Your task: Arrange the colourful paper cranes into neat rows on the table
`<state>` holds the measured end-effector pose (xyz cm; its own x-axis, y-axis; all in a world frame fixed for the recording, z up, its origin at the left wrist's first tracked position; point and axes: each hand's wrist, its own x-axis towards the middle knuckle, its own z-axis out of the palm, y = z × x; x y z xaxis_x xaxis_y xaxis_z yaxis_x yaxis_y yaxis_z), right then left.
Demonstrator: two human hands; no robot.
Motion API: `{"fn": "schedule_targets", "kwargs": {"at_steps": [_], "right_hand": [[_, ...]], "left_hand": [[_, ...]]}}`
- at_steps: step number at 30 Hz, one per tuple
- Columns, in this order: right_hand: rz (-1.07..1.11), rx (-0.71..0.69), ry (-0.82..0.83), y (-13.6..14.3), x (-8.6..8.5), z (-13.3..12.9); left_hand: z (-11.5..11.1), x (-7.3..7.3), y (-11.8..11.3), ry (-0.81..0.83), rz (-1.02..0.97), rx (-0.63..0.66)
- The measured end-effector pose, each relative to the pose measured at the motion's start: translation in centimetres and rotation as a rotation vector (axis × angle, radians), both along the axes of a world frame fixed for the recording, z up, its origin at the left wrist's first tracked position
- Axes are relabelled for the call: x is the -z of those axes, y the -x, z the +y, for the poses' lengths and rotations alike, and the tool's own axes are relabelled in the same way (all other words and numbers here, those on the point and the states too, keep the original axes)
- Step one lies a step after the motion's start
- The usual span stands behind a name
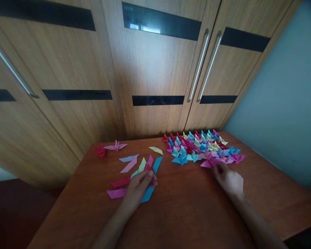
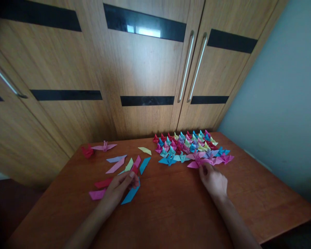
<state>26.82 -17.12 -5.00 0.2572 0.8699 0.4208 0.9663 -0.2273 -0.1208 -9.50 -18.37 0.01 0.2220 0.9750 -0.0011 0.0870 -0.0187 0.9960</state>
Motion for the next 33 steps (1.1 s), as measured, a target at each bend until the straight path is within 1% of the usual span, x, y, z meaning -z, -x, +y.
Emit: {"fn": "schedule_targets", "kwargs": {"at_steps": [7,17,22,28,31,33], "right_hand": [[0.035,-0.016,0.034,0.2,0.5,0.5],[0.049,0.0,0.076,0.3,0.3,0.9],[0.069,0.002,0.036,0.3,0.4,0.9],[0.155,0.043,-0.037,0.0,0.7,0.6],[0.234,-0.023,-0.106,0.8,0.3,0.2],[0.339,-0.14,-0.133,2.3,-0.4,0.0]], "left_hand": [[-0.2,-0.3,-0.3,-0.002,0.027,0.006],[-0.4,-0.3,-0.3,-0.027,0.049,0.045],[-0.4,-0.3,-0.3,-0.031,0.044,0.056],[-0.3,-0.4,-0.2,-0.032,0.027,0.057],[-0.4,-0.5,-0.3,-0.027,0.031,0.053],[-0.4,-0.6,-0.3,-0.024,0.035,0.047]]}}
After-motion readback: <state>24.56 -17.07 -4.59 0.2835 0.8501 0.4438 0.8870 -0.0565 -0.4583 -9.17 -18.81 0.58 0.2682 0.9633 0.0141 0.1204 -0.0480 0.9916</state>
